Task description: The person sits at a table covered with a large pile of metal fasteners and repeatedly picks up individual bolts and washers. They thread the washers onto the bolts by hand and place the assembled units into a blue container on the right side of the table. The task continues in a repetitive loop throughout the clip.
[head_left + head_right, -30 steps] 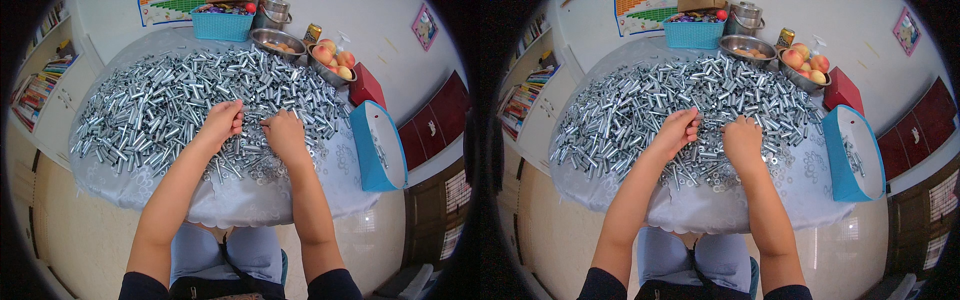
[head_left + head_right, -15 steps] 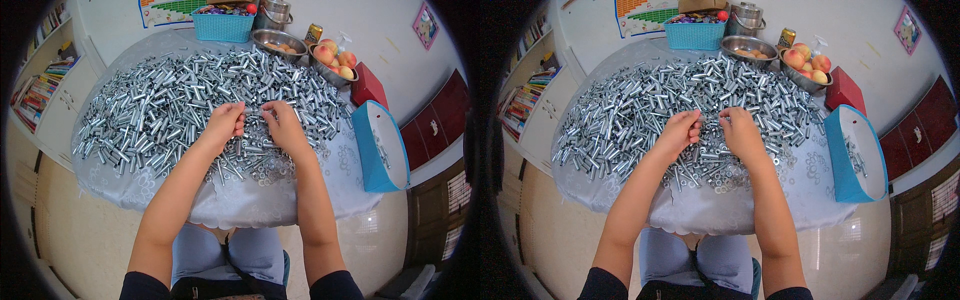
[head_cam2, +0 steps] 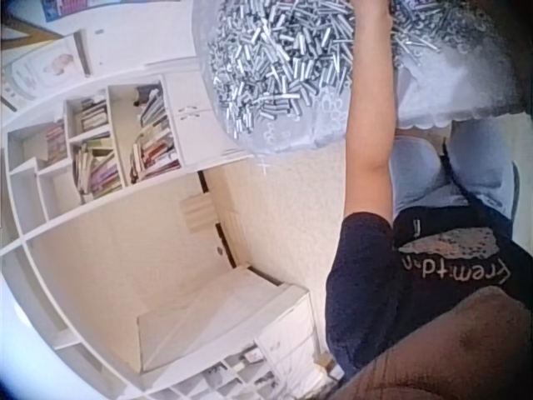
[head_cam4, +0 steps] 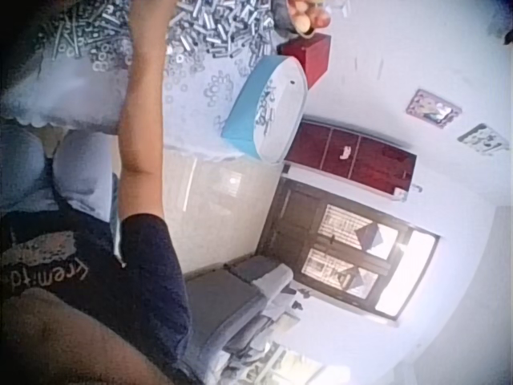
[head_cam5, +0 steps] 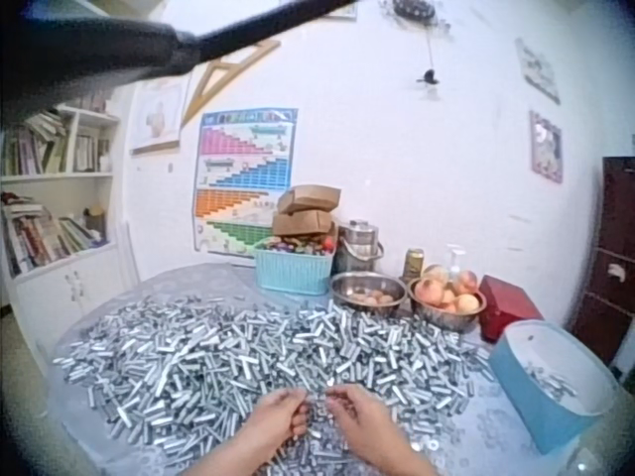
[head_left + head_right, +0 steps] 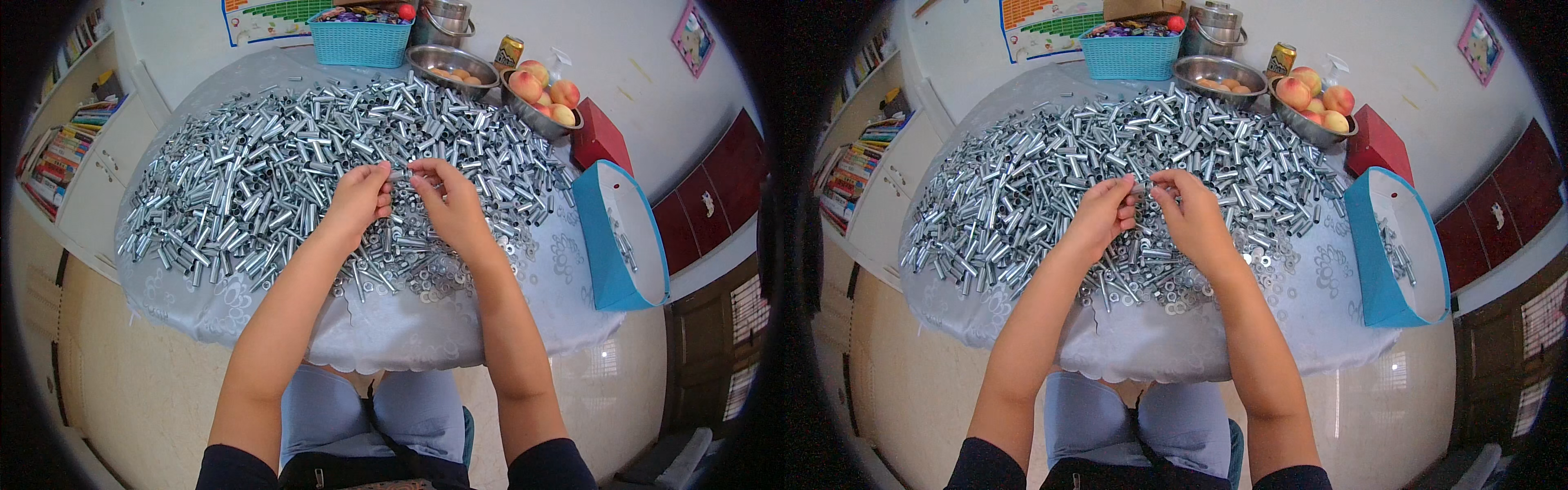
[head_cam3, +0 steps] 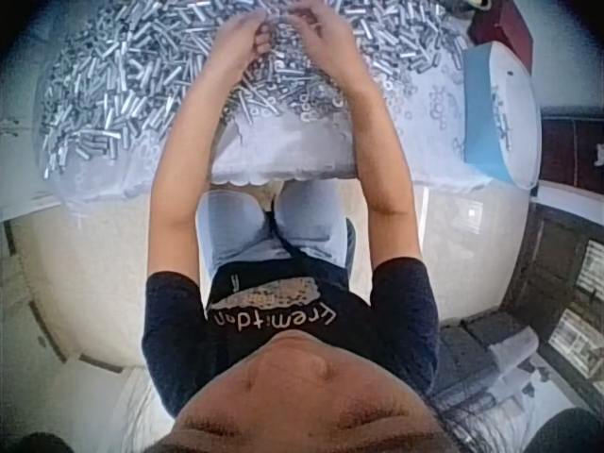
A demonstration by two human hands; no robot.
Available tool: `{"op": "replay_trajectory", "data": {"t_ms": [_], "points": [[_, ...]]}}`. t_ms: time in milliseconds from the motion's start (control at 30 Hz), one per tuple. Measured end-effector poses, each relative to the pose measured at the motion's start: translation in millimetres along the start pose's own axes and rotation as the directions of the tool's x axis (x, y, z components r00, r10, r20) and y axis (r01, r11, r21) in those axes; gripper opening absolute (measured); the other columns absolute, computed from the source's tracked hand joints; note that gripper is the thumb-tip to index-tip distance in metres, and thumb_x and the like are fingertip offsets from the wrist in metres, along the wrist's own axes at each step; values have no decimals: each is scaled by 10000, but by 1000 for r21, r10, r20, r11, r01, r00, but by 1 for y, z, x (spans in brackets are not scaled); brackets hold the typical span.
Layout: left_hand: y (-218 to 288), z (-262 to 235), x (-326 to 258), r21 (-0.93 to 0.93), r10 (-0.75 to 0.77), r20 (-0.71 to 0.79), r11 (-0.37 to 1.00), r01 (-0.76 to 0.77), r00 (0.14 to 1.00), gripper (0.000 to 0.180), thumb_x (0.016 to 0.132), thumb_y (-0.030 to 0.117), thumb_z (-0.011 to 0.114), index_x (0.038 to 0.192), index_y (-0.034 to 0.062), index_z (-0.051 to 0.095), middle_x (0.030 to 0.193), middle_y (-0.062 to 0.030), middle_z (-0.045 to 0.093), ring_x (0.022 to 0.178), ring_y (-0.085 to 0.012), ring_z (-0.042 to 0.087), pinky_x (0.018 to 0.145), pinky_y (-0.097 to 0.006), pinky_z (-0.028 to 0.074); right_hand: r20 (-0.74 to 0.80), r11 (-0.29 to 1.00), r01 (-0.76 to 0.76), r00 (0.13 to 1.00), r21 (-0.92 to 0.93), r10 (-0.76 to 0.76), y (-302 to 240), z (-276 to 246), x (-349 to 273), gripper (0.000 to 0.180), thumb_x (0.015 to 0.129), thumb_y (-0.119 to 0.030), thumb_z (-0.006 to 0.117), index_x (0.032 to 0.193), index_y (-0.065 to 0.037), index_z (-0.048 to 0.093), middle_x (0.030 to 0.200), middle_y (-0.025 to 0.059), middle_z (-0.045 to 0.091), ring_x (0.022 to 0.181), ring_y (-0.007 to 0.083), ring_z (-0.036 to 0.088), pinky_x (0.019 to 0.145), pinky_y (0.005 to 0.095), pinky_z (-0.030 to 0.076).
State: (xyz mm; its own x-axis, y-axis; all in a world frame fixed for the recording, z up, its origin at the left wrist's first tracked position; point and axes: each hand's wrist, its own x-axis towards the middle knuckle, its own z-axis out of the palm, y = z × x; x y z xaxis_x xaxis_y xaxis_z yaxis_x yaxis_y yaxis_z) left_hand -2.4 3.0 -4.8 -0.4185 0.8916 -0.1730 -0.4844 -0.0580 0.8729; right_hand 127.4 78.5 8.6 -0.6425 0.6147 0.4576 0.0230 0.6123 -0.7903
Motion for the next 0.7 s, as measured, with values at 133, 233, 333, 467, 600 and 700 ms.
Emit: {"op": "replay_trajectory", "data": {"t_ms": [133, 233, 333, 467, 600, 700], "points": [[2, 0, -1, 39, -5, -9, 999, 5, 1000, 225, 868, 276, 522, 815, 60, 485, 654, 30, 429, 514, -48, 357, 453, -194, 312, -10, 999, -12, 1000, 41, 12, -1, 2, -1, 177, 802, -80, 560, 956, 8, 571, 866, 117, 592, 768, 181, 566, 668, 276, 444], [3, 0, -3, 34, 5, -4, 999, -5, 1000, 233, 864, 284, 529, 810, 62, 486, 645, 31, 422, 493, -47, 342, 441, -191, 305, -16, 997, -35, 999, 73, 36, -4, 1, -1, 152, 796, -82, 572, 917, 11, 575, 810, 104, 597, 740, 172, 567, 652, 273, 446], [2, 2, -1, 59, 19, -18, 998, -18, 1000, 255, 869, 270, 521, 779, 37, 466, 634, 7, 420, 463, -61, 358, 407, -204, 310, -26, 1000, -24, 999, 12, 24, -7, 0, -1, 137, 799, -103, 575, 869, 15, 572, 750, 105, 587, 683, 169, 556, 623, 272, 439], [0, 3, -1, 80, 39, -33, 996, -37, 999, 258, 869, 273, 520, 778, 37, 469, 636, 3, 421, 472, -66, 365, 411, -210, 315, 4, 988, -51, 999, -143, 52, -8, -4, -1, 181, 800, -165, 583, 835, 13, 565, 727, 116, 572, 631, 185, 532, 594, 278, 425], [0, 1, 0, 85, 54, -10, 995, -53, 999, 267, 867, 282, 522, 779, 35, 473, 637, 2, 423, 480, -70, 371, 420, -213, 324, 5, 982, 58, 998, -179, -58, -6, -6, -2, 226, 790, -215, 598, 816, 7, 565, 689, 110, 559, 586, 193, 514, 543, 292, 404], [2, 3, -4, 127, 41, 7, 991, -42, 999, 253, 864, 283, 529, 801, 43, 483, 646, 18, 413, 492, -52, 346, 440, -198, 313, 64, 982, -23, 997, -189, 35, -5, -11, -2, 244, 789, -235, 596, 790, 7, 563, 630, 100, 545, 540, 190, 499, 505, 299, 386]]}}
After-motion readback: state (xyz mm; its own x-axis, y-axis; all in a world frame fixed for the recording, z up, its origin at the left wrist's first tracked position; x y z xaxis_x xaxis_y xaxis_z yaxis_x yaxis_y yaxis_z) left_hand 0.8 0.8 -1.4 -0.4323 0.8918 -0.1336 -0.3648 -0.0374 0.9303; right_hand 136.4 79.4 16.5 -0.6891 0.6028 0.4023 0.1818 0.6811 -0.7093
